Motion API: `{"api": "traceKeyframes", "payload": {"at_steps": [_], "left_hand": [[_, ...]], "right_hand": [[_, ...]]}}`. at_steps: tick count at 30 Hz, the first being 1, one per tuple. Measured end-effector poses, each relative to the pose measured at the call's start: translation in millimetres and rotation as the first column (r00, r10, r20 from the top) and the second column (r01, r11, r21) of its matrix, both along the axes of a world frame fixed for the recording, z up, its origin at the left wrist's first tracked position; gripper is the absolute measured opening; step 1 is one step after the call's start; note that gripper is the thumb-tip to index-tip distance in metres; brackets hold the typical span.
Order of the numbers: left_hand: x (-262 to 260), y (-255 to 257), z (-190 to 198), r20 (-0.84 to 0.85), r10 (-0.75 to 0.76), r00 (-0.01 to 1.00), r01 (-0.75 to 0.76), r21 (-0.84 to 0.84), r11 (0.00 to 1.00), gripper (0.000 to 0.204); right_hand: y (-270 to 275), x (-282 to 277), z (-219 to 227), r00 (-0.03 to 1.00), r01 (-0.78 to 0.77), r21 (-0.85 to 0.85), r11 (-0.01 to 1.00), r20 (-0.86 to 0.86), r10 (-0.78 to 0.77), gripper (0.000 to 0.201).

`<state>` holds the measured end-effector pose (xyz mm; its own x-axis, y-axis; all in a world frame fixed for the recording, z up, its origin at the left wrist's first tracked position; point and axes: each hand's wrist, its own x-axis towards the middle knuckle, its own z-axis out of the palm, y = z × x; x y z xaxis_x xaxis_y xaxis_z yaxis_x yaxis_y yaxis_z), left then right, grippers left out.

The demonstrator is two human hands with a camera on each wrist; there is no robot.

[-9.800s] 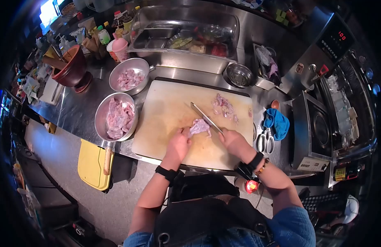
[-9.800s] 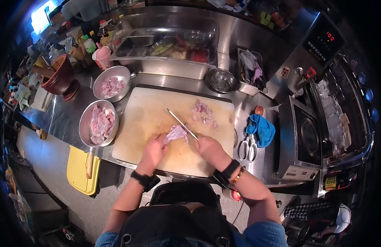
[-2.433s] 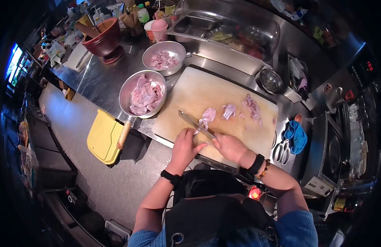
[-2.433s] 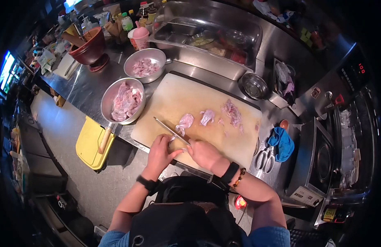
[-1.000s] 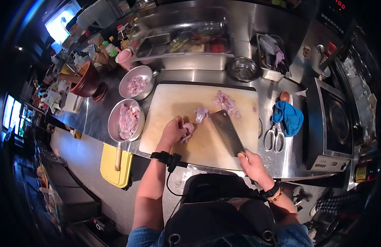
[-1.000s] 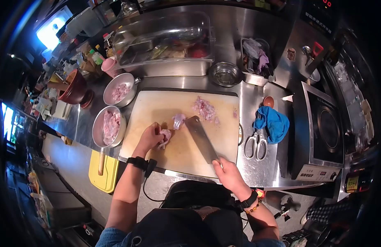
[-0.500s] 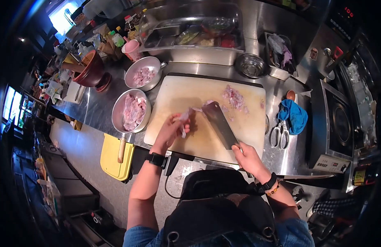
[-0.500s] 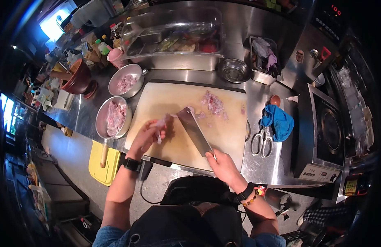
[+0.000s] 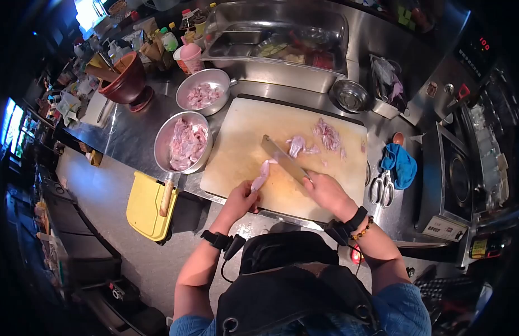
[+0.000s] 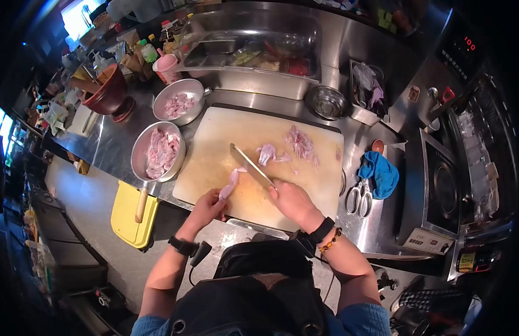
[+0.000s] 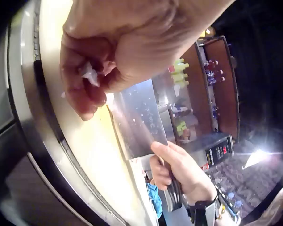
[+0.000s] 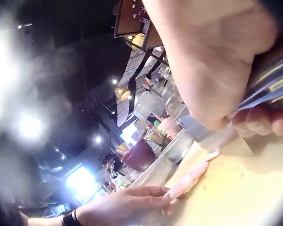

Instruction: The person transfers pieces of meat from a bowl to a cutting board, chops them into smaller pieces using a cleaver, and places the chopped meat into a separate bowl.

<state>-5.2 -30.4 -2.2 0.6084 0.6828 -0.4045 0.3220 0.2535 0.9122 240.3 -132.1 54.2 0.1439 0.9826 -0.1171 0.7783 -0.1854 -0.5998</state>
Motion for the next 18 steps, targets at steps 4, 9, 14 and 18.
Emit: {"api": "traceKeyframes", "payload": {"at_steps": [4, 9, 14, 18], "left_hand": [[4.2, -4.4, 7.9, -0.190, -0.048, 0.981, 0.086, 0.198, 0.976, 0.025], [1.0, -7.8, -7.1, -0.171, -0.002, 0.985, 0.054, 0.298, 0.953, 0.025], [-7.9, -9.2, -28.8, -0.163, 0.062, 0.985, 0.054, 0.620, 0.783, 0.020], [-19.5, 6.9, -37.1, -0.039, 0.175, 0.984, -0.088, 0.748, 0.658, 0.020]], "right_hand": [[8.2, -2.4, 14.9, 0.999, 0.027, -0.007, 1.000, -0.029, -0.027, 0.027], [34.0, -36.8, 59.0, 0.976, 0.137, 0.256, 0.957, -0.202, -0.085, 0.028], [45.2, -38.3, -15.0, 0.995, -0.064, 0.004, 0.998, 0.077, 0.063, 0.029], [33.6, -31.3, 3.1, 0.994, -0.038, -0.103, 0.994, 0.096, 0.048, 0.028]]}}
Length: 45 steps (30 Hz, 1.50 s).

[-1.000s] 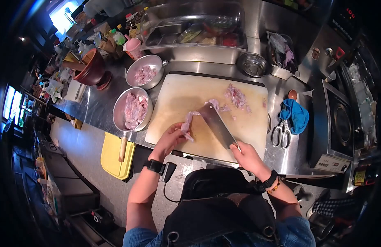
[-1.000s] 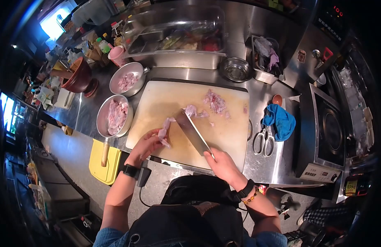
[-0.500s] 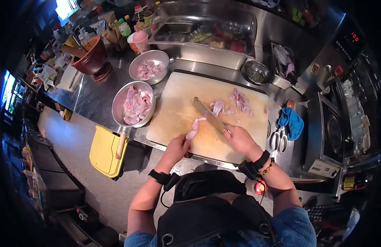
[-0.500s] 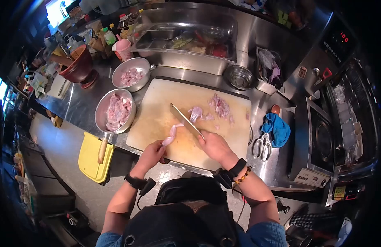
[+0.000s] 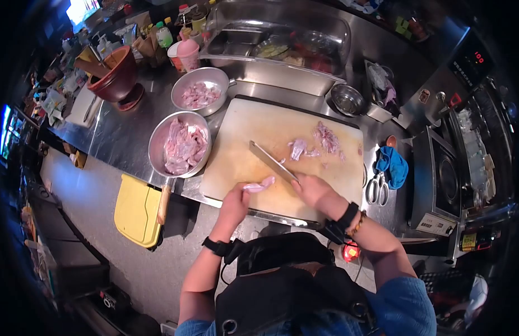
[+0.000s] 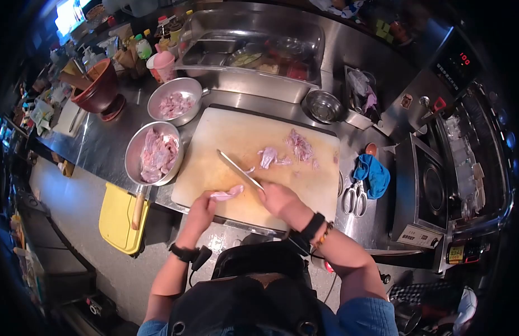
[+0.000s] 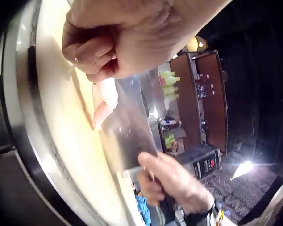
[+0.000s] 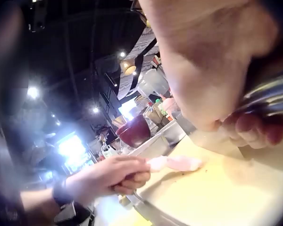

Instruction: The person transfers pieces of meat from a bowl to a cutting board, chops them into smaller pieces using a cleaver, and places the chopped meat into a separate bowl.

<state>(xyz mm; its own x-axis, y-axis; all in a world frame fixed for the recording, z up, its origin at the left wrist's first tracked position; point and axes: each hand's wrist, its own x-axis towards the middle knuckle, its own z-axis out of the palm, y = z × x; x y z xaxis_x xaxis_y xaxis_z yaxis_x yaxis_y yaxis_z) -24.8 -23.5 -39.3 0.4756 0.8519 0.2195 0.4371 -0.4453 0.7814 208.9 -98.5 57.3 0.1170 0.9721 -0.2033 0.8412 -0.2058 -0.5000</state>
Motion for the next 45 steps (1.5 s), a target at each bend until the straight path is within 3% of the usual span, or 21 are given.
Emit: {"api": "traceKeyframes", "payload": {"at_steps": [2, 5, 8, 11, 14, 16, 20, 23, 26, 29, 31, 32, 33, 38, 41, 42, 44, 45], "left_hand": [[-4.8, 12.8, 24.0, 0.070, 0.028, 0.997, -0.010, -0.251, 0.968, 0.020], [-2.1, 31.3, 36.4, 0.212, 0.069, 0.975, 0.056, -0.534, 0.844, 0.022], [25.5, 27.7, 77.8, 0.361, 0.154, 0.920, 0.148, -0.683, 0.715, 0.023], [43.7, 24.2, 66.5, 0.371, 0.129, 0.920, 0.153, -0.641, 0.752, 0.024], [35.2, 15.4, 23.6, 0.123, -0.095, 0.988, 0.141, -0.455, 0.879, 0.031], [28.8, 1.7, 15.6, -0.002, -0.148, 0.989, 0.142, -0.270, 0.952, 0.032], [26.6, -13.6, 37.5, -0.130, -0.094, 0.987, 0.037, -0.384, 0.922, 0.029], [25.7, -19.2, 31.0, -0.108, -0.074, 0.991, 0.029, -0.369, 0.929, 0.027], [23.4, -21.4, 17.6, -0.082, -0.057, 0.995, 0.024, -0.353, 0.935, 0.024], [20.4, -22.3, 23.0, -0.069, -0.058, 0.996, 0.027, -0.382, 0.924, 0.022], [19.5, -15.7, 20.2, -0.084, -0.075, 0.994, 0.044, -0.323, 0.945, 0.021], [11.7, -17.0, 20.2, -0.090, -0.077, 0.993, 0.036, -0.389, 0.920, 0.020], [12.5, -9.0, 21.5, -0.079, -0.072, 0.994, 0.030, -0.438, 0.899, 0.020], [5.5, 14.3, 45.2, 0.180, 0.065, 0.982, 0.081, -0.701, 0.709, 0.022], [28.5, 17.7, 70.1, 0.317, 0.127, 0.940, 0.158, -0.733, 0.662, 0.021], [35.8, 17.2, 71.8, 0.327, 0.140, 0.935, 0.170, -0.757, 0.631, 0.022], [40.1, 17.5, 52.2, 0.235, 0.000, 0.972, 0.165, -0.682, 0.712, 0.024], [39.5, 17.2, 31.5, 0.178, -0.063, 0.982, 0.165, -0.644, 0.747, 0.025]], "right_hand": [[-26.9, 3.2, -4.1, 1.000, 0.014, 0.039, 0.999, -0.026, -0.013, 0.028], [-49.6, 19.5, -29.0, 0.974, 0.115, 0.163, 0.980, -0.212, -0.079, 0.027], [-49.2, 23.6, -2.7, 0.748, 0.309, -0.322, 0.895, -0.499, -0.437, 0.027], [-58.0, 22.2, -11.9, 0.650, 0.392, -0.301, 0.869, -0.578, -0.493, 0.027], [-63.7, 23.7, -19.9, 0.841, 0.359, 0.064, 0.931, -0.455, -0.293, 0.027], [-58.5, 20.7, -0.1, 0.884, 0.277, 0.083, 0.957, -0.413, -0.220, 0.026], [-32.1, 5.5, 38.6, 0.934, 0.155, 0.145, 0.977, -0.342, -0.098, 0.026], [-13.7, -8.3, 64.0, 0.928, 0.188, 0.398, 0.898, -0.372, -0.029, 0.028], [-4.5, -18.7, 60.7, 0.934, 0.207, 0.375, 0.904, -0.351, -0.068, 0.028], [-2.5, -6.3, -20.7, 0.992, 0.014, 0.190, 0.982, -0.122, 0.010, 0.029], [-2.3, 3.7, -7.1, 0.997, -0.021, 0.062, 0.998, -0.078, 0.026, 0.030], [-11.0, 2.7, -5.6, 0.997, -0.022, -0.017, 1.000, -0.077, 0.021, 0.030], [-17.0, 8.8, -5.6, 0.996, -0.018, 0.022, 1.000, -0.085, 0.020, 0.030], [-67.5, 29.6, -23.5, 0.982, 0.015, 0.140, 0.990, -0.189, 0.011, 0.031], [-67.1, 30.8, -1.4, 0.789, 0.235, -0.311, 0.921, -0.492, -0.367, 0.032], [-68.0, 31.3, -6.3, 0.754, 0.265, -0.296, 0.918, -0.529, -0.389, 0.032], [-69.7, 31.3, -20.1, 0.683, 0.318, -0.273, 0.908, -0.599, -0.419, 0.032], [-69.1, 30.6, -17.6, 0.728, 0.320, -0.216, 0.923, -0.567, -0.385, 0.031]]}}
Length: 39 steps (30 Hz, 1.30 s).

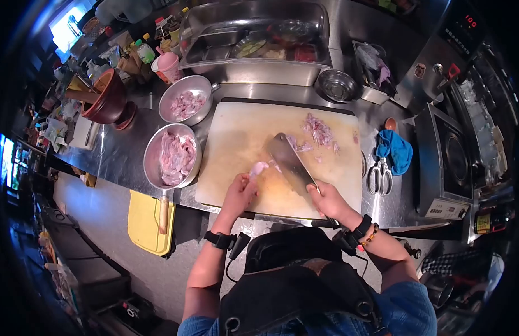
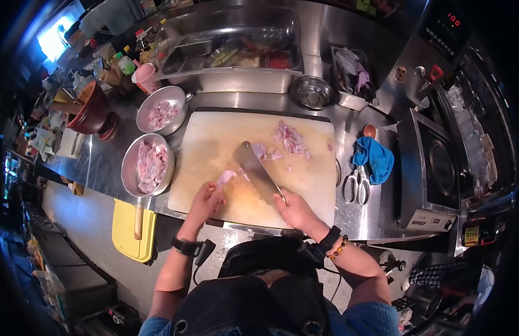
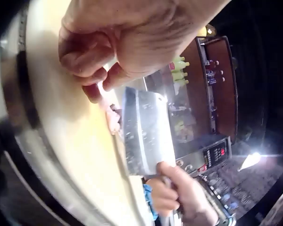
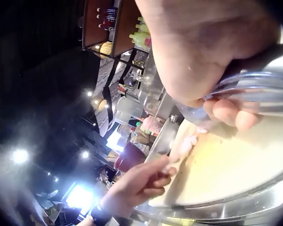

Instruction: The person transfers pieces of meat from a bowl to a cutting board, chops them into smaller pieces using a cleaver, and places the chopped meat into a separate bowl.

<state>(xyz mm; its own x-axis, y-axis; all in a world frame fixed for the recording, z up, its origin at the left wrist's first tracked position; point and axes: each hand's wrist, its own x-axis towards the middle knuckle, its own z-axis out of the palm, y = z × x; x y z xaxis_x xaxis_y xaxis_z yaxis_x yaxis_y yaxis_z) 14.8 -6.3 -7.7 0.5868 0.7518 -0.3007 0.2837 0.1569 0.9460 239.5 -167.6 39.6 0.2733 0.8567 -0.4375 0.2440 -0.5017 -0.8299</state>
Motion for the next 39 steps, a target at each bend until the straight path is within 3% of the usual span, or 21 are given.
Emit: {"api": "traceKeyframes", "payload": {"at_steps": [2, 5, 7, 11, 14, 17, 20, 23, 26, 29, 32, 33, 35, 36, 37, 39], "left_hand": [[-11.9, -2.0, -39.6, -0.132, -0.025, 0.991, 0.074, 0.379, 0.922, 0.030], [-16.2, -18.5, -22.8, -0.190, 0.064, 0.980, 0.022, 0.419, 0.908, 0.032], [-6.9, -28.7, 2.6, -0.221, 0.143, 0.965, -0.055, 0.365, 0.930, 0.034], [-0.2, -39.2, 8.9, -0.338, 0.178, 0.924, 0.024, 0.516, 0.856, 0.041], [1.2, -42.2, 5.4, -0.392, 0.203, 0.897, 0.085, 0.604, 0.792, 0.042], [3.1, -42.2, 0.3, -0.377, 0.214, 0.901, 0.106, 0.670, 0.735, 0.041], [4.8, -37.5, -6.7, -0.420, 0.205, 0.884, 0.149, 0.669, 0.728, 0.037], [5.2, -31.5, 0.6, -0.454, 0.216, 0.864, 0.173, 0.672, 0.720, 0.023], [-3.6, -20.6, 6.0, -0.495, 0.233, 0.837, 0.226, 0.700, 0.677, 0.016], [-11.7, -9.2, 16.8, -0.511, 0.292, 0.809, 0.153, 0.662, 0.734, 0.015], [-17.0, 10.9, 5.1, -0.310, 0.273, 0.911, -0.025, 0.617, 0.787, 0.018], [-12.6, 14.2, 8.5, -0.244, 0.218, 0.945, -0.050, 0.550, 0.834, 0.024], [5.1, 15.6, 14.7, -0.122, 0.086, 0.989, -0.059, 0.204, 0.977, 0.030], [14.5, 15.4, 19.9, -0.046, 0.041, 0.998, -0.041, 0.015, 0.999, 0.032], [20.2, 18.2, 15.4, -0.089, -0.040, 0.995, 0.042, 0.020, 0.999, 0.047], [40.3, 10.9, 16.2, -0.202, -0.027, 0.979, 0.116, 0.442, 0.889, 0.052]], "right_hand": [[6.0, -1.8, 11.1, 0.990, -0.035, 0.078, 0.996, 0.138, 0.024, 0.030], [22.7, -2.4, 20.9, 0.945, -0.204, 0.298, 0.933, 0.309, 0.108, 0.027], [40.5, -14.8, 50.4, 0.940, -0.219, 0.414, 0.884, 0.333, 0.077, 0.026], [68.5, -38.2, 98.2, 0.947, -0.207, 0.545, 0.813, 0.319, 0.027, 0.025], [87.0, -45.4, 45.9, 0.859, -0.374, 0.445, 0.814, 0.496, 0.124, 0.026], [89.8, -33.5, -11.8, 0.754, -0.501, 0.235, 0.833, 0.591, 0.287, 0.026], [74.6, -29.9, 2.9, 0.738, -0.488, 0.059, 0.871, 0.559, 0.377, 0.027], [49.6, -23.5, 3.0, 0.727, -0.472, 0.068, 0.879, 0.595, 0.344, 0.028], [21.0, -13.4, 10.6, 0.760, -0.440, 0.099, 0.892, 0.571, 0.311, 0.029], [2.1, -3.5, 4.5, 0.827, -0.377, 0.098, 0.921, 0.484, 0.287, 0.029], [-6.1, 1.1, 0.9, 0.839, -0.381, 0.187, 0.906, 0.481, 0.253, 0.031], [-10.1, 2.7, 1.4, 0.930, -0.275, 0.125, 0.953, 0.285, 0.231, 0.032], [-19.5, 7.6, 4.9, 0.988, -0.112, -0.060, 0.992, -0.117, 0.104, 0.034], [-27.0, 9.5, 4.4, 0.988, -0.035, -0.043, 0.998, -0.155, 0.028, 0.034], [-37.1, 11.3, 2.9, 0.980, 0.043, -0.030, 0.999, -0.193, -0.048, 0.035], [-53.7, 23.6, -1.8, 0.956, 0.137, -0.068, 0.988, -0.253, -0.150, 0.032]]}}
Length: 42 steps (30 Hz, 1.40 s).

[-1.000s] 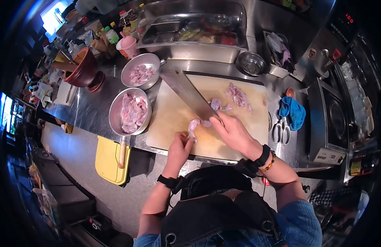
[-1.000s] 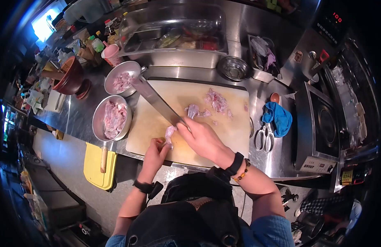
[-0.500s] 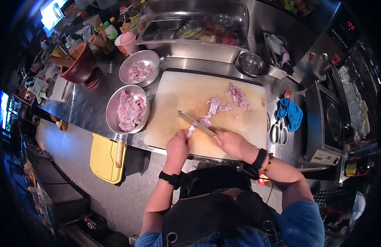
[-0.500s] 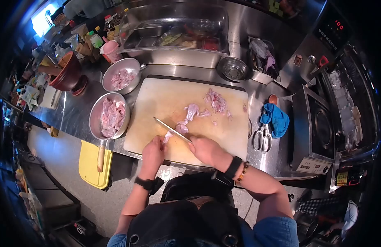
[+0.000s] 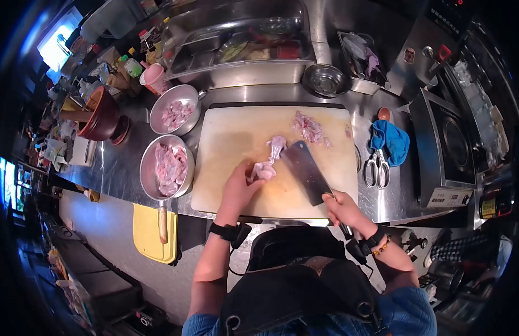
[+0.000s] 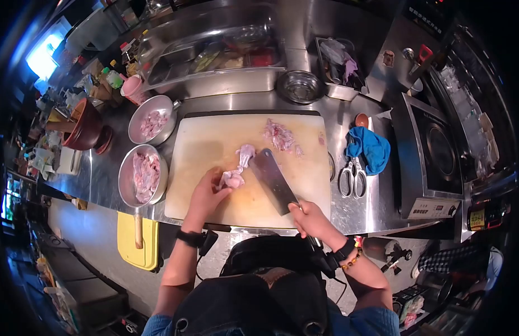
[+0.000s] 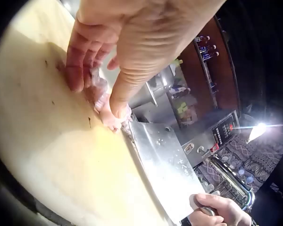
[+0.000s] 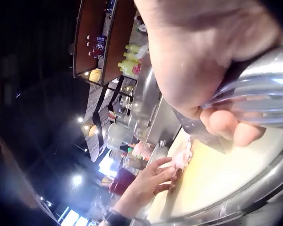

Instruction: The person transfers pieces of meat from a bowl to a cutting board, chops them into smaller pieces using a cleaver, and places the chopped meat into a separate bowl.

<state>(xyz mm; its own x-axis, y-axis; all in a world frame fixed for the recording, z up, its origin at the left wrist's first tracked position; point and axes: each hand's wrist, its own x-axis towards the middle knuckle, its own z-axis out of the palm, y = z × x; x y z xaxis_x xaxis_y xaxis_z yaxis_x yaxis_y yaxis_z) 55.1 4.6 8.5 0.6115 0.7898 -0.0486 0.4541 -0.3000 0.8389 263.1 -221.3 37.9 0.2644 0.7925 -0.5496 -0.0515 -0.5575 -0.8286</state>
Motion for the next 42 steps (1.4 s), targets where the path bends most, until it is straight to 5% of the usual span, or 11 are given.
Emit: {"api": "traceKeyframes", "payload": {"at_steps": [1, 8, 11, 14, 20, 25, 27, 32, 37, 40, 42], "left_hand": [[7.8, -2.2, 2.5, -0.047, -0.021, 0.999, 0.031, 0.222, 0.975, 0.055], [38.3, -4.0, -3.5, -0.242, -0.119, 0.963, 0.188, 0.287, 0.939, 0.061], [33.6, 2.7, -33.1, -0.013, -0.074, 0.997, 0.075, 0.243, 0.967, 0.048], [27.1, 5.5, -28.3, 0.225, 0.073, 0.972, -0.004, -0.290, 0.957, 0.039], [0.0, 33.0, -13.7, 0.413, 0.393, 0.822, 0.002, -0.692, 0.722, 0.024], [-31.2, 138.6, 23.9, 0.731, 0.368, 0.575, 0.295, -0.605, 0.740, 0.014], [-30.9, 203.1, 35.3, 0.589, 0.679, 0.438, 0.059, -0.772, 0.632, 0.021], [-26.7, 235.8, 79.3, 0.528, 0.611, 0.590, 0.115, -0.804, 0.584, 0.045], [34.4, 133.3, 43.7, 0.527, 0.269, 0.806, 0.054, -0.518, 0.854, 0.033], [74.1, 99.3, 4.6, -0.053, -0.230, 0.972, 0.230, 0.007, 0.973, 0.033], [90.0, 67.3, 7.3, -0.279, -0.228, 0.933, 0.302, 0.258, 0.918, 0.038]], "right_hand": [[-4.8, 3.8, -2.5, 0.998, 0.016, -0.042, 0.999, -0.068, -0.019, 0.032], [10.9, -8.2, -16.8, 0.964, -0.004, -0.095, 0.995, -0.266, -0.021, 0.031], [31.0, -18.4, -21.5, 0.961, -0.040, -0.025, 0.999, -0.276, 0.032, 0.029], [38.2, -26.6, -14.8, 0.981, -0.131, -0.023, 0.991, -0.148, 0.127, 0.030], [61.9, -40.4, 33.5, 0.905, -0.327, -0.033, 0.945, 0.278, 0.323, 0.035], [83.6, -45.2, 47.9, 0.962, -0.228, 0.163, 0.960, 0.188, 0.197, 0.032], [85.2, -45.1, 52.2, 0.990, -0.133, 0.162, 0.978, 0.072, 0.122, 0.030], [55.0, -23.1, 40.9, 0.995, 0.048, 0.206, 0.977, 0.071, -0.064, 0.027], [16.5, 6.4, 23.8, 0.959, 0.266, 0.191, 0.945, 0.045, -0.279, 0.028], [2.6, 13.7, 24.7, 0.941, 0.334, 0.161, 0.929, -0.005, -0.338, 0.028], [-2.6, 12.0, 22.6, 0.951, 0.303, 0.186, 0.935, 0.005, -0.310, 0.027]]}}
